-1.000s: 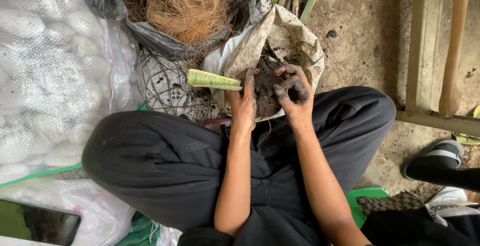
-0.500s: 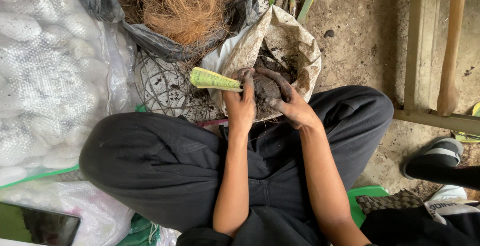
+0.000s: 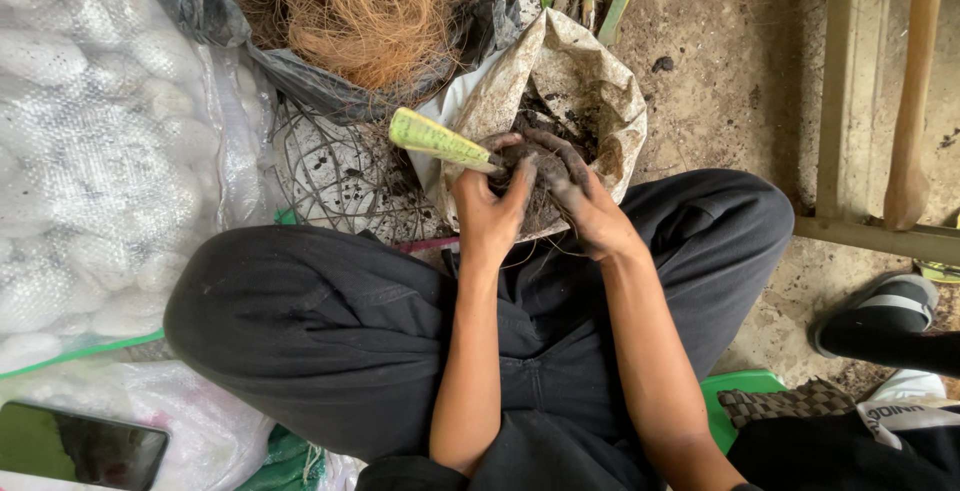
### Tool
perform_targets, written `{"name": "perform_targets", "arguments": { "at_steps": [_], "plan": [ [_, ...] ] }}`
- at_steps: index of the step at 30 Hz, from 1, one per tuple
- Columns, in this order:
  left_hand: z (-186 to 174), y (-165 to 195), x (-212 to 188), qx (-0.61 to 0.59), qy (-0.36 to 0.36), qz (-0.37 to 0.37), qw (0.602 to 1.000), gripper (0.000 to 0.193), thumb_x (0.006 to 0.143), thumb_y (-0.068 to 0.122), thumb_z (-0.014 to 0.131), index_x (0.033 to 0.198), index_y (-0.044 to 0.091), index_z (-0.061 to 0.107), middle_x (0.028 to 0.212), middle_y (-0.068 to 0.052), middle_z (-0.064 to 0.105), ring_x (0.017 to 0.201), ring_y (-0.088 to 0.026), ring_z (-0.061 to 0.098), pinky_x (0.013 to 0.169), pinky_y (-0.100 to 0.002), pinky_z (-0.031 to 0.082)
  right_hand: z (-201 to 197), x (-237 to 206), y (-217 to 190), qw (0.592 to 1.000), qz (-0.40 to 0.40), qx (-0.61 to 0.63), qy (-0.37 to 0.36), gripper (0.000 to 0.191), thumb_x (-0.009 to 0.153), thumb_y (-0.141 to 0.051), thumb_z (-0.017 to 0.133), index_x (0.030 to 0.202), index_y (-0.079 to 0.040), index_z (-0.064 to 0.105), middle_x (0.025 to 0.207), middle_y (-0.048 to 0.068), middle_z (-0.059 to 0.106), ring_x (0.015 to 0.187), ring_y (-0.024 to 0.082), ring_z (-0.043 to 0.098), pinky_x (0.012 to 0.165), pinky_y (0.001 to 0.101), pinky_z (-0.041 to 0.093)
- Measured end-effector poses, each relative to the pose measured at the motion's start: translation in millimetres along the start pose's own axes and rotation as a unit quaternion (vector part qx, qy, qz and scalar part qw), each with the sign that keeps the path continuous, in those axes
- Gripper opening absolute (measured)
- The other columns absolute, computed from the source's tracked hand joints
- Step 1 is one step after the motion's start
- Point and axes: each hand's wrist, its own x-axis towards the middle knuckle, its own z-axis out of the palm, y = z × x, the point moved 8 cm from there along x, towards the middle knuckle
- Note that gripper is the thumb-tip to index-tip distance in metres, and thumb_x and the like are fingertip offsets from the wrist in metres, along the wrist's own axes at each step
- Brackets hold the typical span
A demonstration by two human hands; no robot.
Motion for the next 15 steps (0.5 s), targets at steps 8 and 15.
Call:
{"name": "perform_targets", "arguments": {
  "at_steps": [8, 15],
  "plan": [
    [-6, 25, -2, -0.045, 0.033, 0.21, 0.976, 0.024, 0.095, -0.001, 0.071, 0.119, -0.002, 0.068, 0.117, -0.014, 0.072, 0.11, -0.019, 0.068, 0.102, -0.033, 0.054, 15, -3, -15, 0.995, -0.079, -0.05, -0.031, 0.086, 0.077, -0.017, 0.083, 0.152, 0.0, 0.044, 0.143, 0.015, 0.057, 0.133, 0.025, 0.054, 0.117, 0.0375, 0.044],
    [2, 18, 0, -0.121, -0.097, 0.167, 0.974, 0.051, 0.086, 0.005, 0.077, 0.133, 0.004, 0.058, 0.124, -0.01, 0.067, 0.109, -0.021, 0.071, 0.1, -0.038, 0.062, 8, -2, -13, 0.997, -0.07, -0.021, -0.012, 0.077, 0.083, -0.017, 0.077, 0.151, -0.002, 0.043, 0.143, 0.014, 0.056, 0.137, 0.025, 0.052, 0.12, 0.0397, 0.044]
  ]
}}
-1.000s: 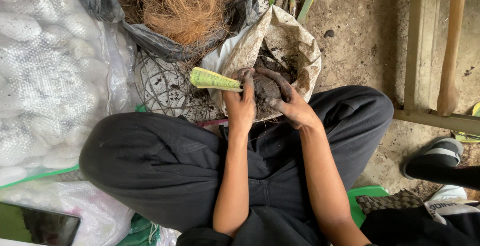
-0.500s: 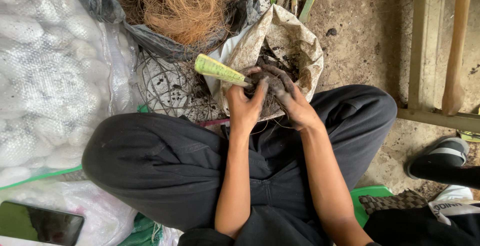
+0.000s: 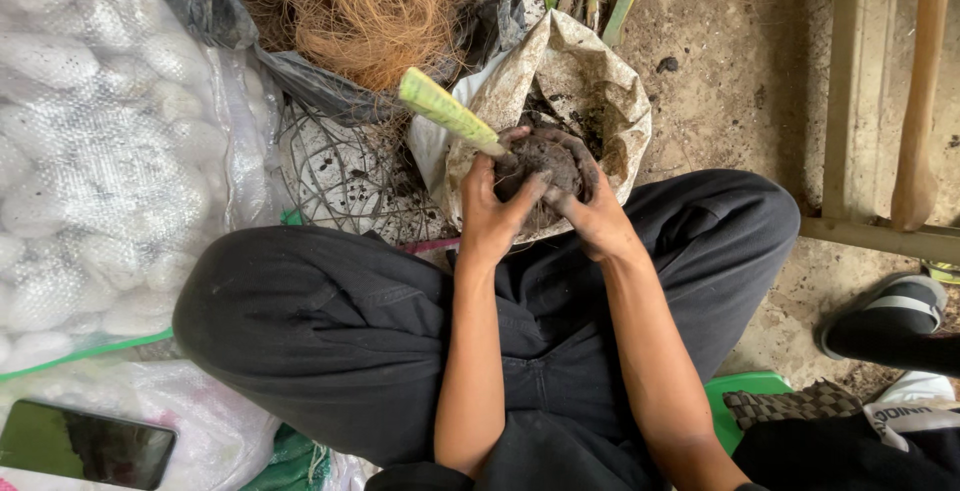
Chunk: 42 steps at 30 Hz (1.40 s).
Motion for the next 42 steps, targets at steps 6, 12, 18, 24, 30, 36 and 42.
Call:
{"name": "perform_targets", "arguments": {
  "at_steps": [6, 12, 18, 24, 30, 36, 42],
  "plan": [
    [4, -9, 0, -0.008, 0.015, 0.028, 0.999, 0.047, 0.09, 0.006, 0.075, 0.135, 0.007, 0.062, 0.134, -0.013, 0.064, 0.121, -0.021, 0.064, 0.105, -0.038, 0.058, 2, -3, -10, 0.994, 0.0, 0.103, -0.044, 0.079, 0.084, -0.021, 0.076, 0.153, -0.006, 0.042, 0.149, 0.01, 0.053, 0.141, 0.024, 0.052, 0.122, 0.0388, 0.041],
    [-10, -46, -3, -0.075, 0.061, -0.117, 0.988, 0.052, 0.093, 0.024, 0.073, 0.137, 0.002, 0.057, 0.14, -0.02, 0.057, 0.136, -0.028, 0.053, 0.119, -0.05, 0.04, -3, 1, 0, 0.999, 0.002, 0.041, 0.02, 0.076, 0.083, -0.017, 0.082, 0.15, -0.001, 0.048, 0.139, 0.015, 0.059, 0.13, 0.024, 0.058, 0.114, 0.0395, 0.046],
    [-23, -42, -2, 0.019, 0.153, -0.08, 0.985, 0.088, 0.081, 0.029, 0.077, 0.151, 0.004, 0.03, 0.151, -0.018, 0.028, 0.143, -0.031, 0.031, 0.118, -0.059, 0.035, -6, -3, 18, 0.997, 0.052, 0.021, 0.044, 0.077, 0.077, -0.012, 0.077, 0.146, -0.01, 0.042, 0.133, 0.008, 0.061, 0.123, 0.023, 0.061, 0.108, 0.0382, 0.051],
    [3, -23, -3, 0.054, 0.016, 0.005, 0.998, 0.065, 0.091, 0.028, 0.068, 0.147, -0.002, 0.054, 0.148, -0.032, 0.054, 0.143, -0.039, 0.05, 0.127, -0.056, 0.037, -11, 3, 18, 0.99, -0.007, 0.119, 0.078, 0.06, 0.09, -0.013, 0.073, 0.144, 0.0, 0.05, 0.129, 0.013, 0.062, 0.12, 0.025, 0.06, 0.109, 0.0422, 0.049],
    [6, -26, 1, 0.087, 0.049, 0.003, 0.995, 0.041, 0.092, 0.017, 0.066, 0.131, 0.004, 0.065, 0.119, -0.021, 0.068, 0.113, -0.029, 0.066, 0.109, -0.049, 0.055, -13, 3, 21, 0.995, -0.02, 0.081, 0.06, 0.054, 0.092, -0.012, 0.069, 0.142, -0.002, 0.051, 0.129, 0.013, 0.064, 0.124, 0.024, 0.062, 0.113, 0.0368, 0.051],
    [13, -8, -4, 0.098, -0.037, 0.004, 0.994, 0.056, 0.089, 0.017, 0.067, 0.142, 0.005, 0.053, 0.138, -0.017, 0.061, 0.134, -0.024, 0.055, 0.118, -0.043, 0.04, -13, 7, 16, 0.989, 0.0, 0.098, 0.109, 0.051, 0.096, -0.018, 0.068, 0.142, -0.001, 0.053, 0.133, 0.016, 0.063, 0.123, 0.027, 0.061, 0.11, 0.0411, 0.05],
    [16, 10, 3, 0.121, -0.052, 0.068, 0.989, 0.056, 0.092, 0.01, 0.07, 0.145, 0.007, 0.052, 0.144, -0.016, 0.059, 0.141, -0.026, 0.053, 0.128, -0.045, 0.035, 4, -3, -22, 0.982, -0.049, 0.172, -0.066, 0.076, 0.09, -0.029, 0.085, 0.151, -0.009, 0.043, 0.144, 0.012, 0.056, 0.134, 0.025, 0.058, 0.117, 0.0385, 0.047]
  ]
}}
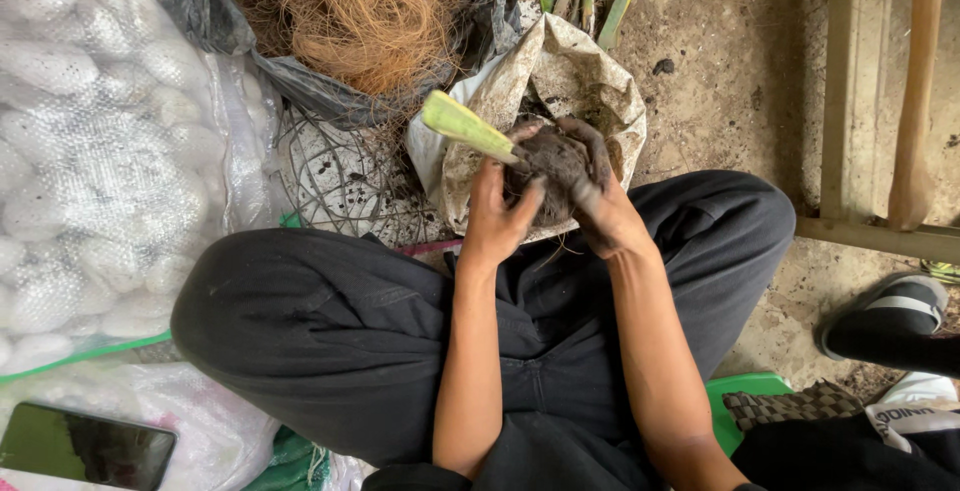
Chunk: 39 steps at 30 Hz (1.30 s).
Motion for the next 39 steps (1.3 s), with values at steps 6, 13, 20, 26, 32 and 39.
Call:
{"name": "perform_targets", "arguments": {
  "at_steps": [6, 13, 20, 26, 32, 39],
  "plan": [
    [-4, -11, -6, -0.151, -0.011, -0.091, 0.984, 0.063, 0.087, 0.007, 0.065, 0.148, 0.006, 0.052, 0.148, -0.013, 0.056, 0.139, -0.027, 0.053, 0.122, -0.043, 0.04, -18, 1, 7, 0.986, 0.019, -0.147, 0.08, 0.082, 0.082, -0.019, 0.086, 0.152, 0.0, 0.048, 0.143, 0.013, 0.059, 0.133, 0.024, 0.057, 0.117, 0.0372, 0.046],
    [-7, -1, -6, -0.172, -0.01, -0.069, 0.983, 0.059, 0.092, 0.003, 0.065, 0.149, 0.005, 0.048, 0.149, -0.012, 0.053, 0.141, -0.026, 0.05, 0.125, -0.043, 0.039, -12, 0, 7, 0.981, 0.028, -0.186, 0.043, 0.093, 0.072, -0.01, 0.089, 0.152, -0.003, 0.042, 0.143, 0.01, 0.056, 0.133, 0.022, 0.054, 0.116, 0.0377, 0.045],
    [-10, -15, -8, -0.202, 0.018, -0.088, 0.975, 0.06, 0.09, -0.003, 0.066, 0.147, 0.005, 0.047, 0.148, -0.01, 0.05, 0.14, -0.022, 0.048, 0.118, -0.04, 0.046, -8, 1, 5, 0.974, 0.028, -0.224, 0.004, 0.089, 0.079, -0.007, 0.082, 0.156, -0.004, 0.038, 0.149, 0.01, 0.054, 0.14, 0.02, 0.051, 0.12, 0.0358, 0.042],
    [-7, -32, -11, -0.258, 0.043, -0.112, 0.959, 0.064, 0.091, -0.005, 0.064, 0.151, 0.003, 0.046, 0.15, -0.014, 0.053, 0.137, -0.024, 0.053, 0.117, -0.037, 0.046, -10, -1, 5, 0.976, 0.008, -0.215, 0.046, 0.077, 0.086, -0.01, 0.08, 0.152, 0.0, 0.043, 0.143, 0.015, 0.056, 0.132, 0.023, 0.053, 0.115, 0.0394, 0.044],
    [-13, -49, -11, -0.243, 0.109, -0.13, 0.955, 0.073, 0.086, -0.004, 0.07, 0.152, 0.004, 0.039, 0.144, -0.013, 0.05, 0.129, -0.022, 0.056, 0.112, -0.04, 0.05, 1, 3, 5, 0.971, -0.019, -0.234, 0.048, 0.061, 0.099, -0.021, 0.068, 0.152, -0.001, 0.044, 0.146, 0.012, 0.055, 0.135, 0.021, 0.052, 0.118, 0.038, 0.041],
    [-10, -53, -10, -0.335, 0.139, -0.118, 0.925, 0.075, 0.087, 0.001, 0.078, 0.152, -0.004, 0.042, 0.139, -0.02, 0.056, 0.122, -0.029, 0.062, 0.11, -0.043, 0.053, 14, 3, -11, 0.915, -0.09, -0.393, 0.002, 0.067, 0.108, -0.036, 0.056, 0.161, -0.002, 0.034, 0.165, 0.018, 0.039, 0.156, 0.03, 0.032, 0.129, 0.0425, 0.024]
  ]
}}
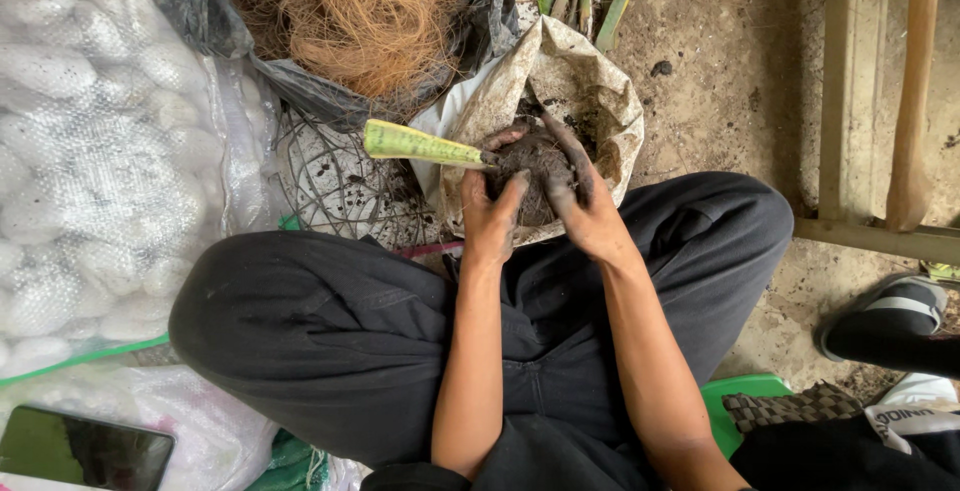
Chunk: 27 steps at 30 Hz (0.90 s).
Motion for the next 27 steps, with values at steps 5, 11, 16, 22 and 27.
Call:
{"name": "perform_targets", "arguments": {
  "at_steps": [5, 11, 16, 22, 27],
  "plan": [
    [-15, -4, 0, 0.019, 0.074, -0.045, 0.996, 0.077, 0.079, 0.005, 0.077, 0.145, 0.01, 0.038, 0.132, -0.014, 0.061, 0.116, -0.025, 0.068, 0.103, -0.039, 0.058, 4, 1, 8, 0.994, 0.068, 0.083, 0.013, 0.072, 0.109, -0.055, 0.031, 0.162, -0.007, 0.037, 0.165, 0.015, 0.043, 0.158, 0.03, 0.033, 0.131, 0.0415, 0.02],
    [2, 12, -1, 0.044, 0.014, 0.028, 0.999, 0.056, 0.088, 0.002, 0.076, 0.138, -0.004, 0.053, 0.126, -0.019, 0.063, 0.116, -0.03, 0.065, 0.107, -0.046, 0.055, 7, 1, 5, 0.992, 0.055, 0.11, 0.006, 0.07, 0.107, -0.044, 0.053, 0.162, -0.006, 0.031, 0.162, 0.018, 0.04, 0.153, 0.031, 0.036, 0.128, 0.0433, 0.025],
    [25, 23, -7, 0.163, -0.087, 0.115, 0.976, 0.05, 0.089, 0.005, 0.073, 0.135, 0.002, 0.055, 0.136, -0.014, 0.06, 0.132, -0.023, 0.058, 0.117, -0.042, 0.051, 7, -3, 27, 0.935, 0.16, 0.311, 0.062, 0.065, 0.098, -0.037, 0.053, 0.155, -0.007, 0.044, 0.152, 0.016, 0.051, 0.14, 0.029, 0.05, 0.116, 0.0429, 0.042],
    [2, -7, -6, 0.134, 0.07, 0.016, 0.988, 0.044, 0.089, 0.005, 0.067, 0.132, 0.003, 0.058, 0.116, -0.015, 0.057, 0.099, -0.023, 0.053, 0.087, -0.04, 0.048, 2, -7, 28, 0.953, 0.115, 0.262, 0.1, 0.059, 0.091, -0.015, 0.063, 0.148, 0.0, 0.053, 0.145, 0.019, 0.058, 0.135, 0.028, 0.056, 0.117, 0.0387, 0.045],
    [19, 18, -11, 0.236, -0.024, 0.135, 0.962, 0.047, 0.085, 0.004, 0.055, 0.131, 0.005, 0.059, 0.117, -0.011, 0.062, 0.104, -0.017, 0.061, 0.092, -0.035, 0.056, 7, -8, 37, 0.918, 0.133, 0.356, 0.116, 0.045, 0.096, -0.01, 0.06, 0.139, 0.002, 0.058, 0.14, 0.019, 0.06, 0.13, 0.028, 0.057, 0.115, 0.0395, 0.045]
  ]
}}
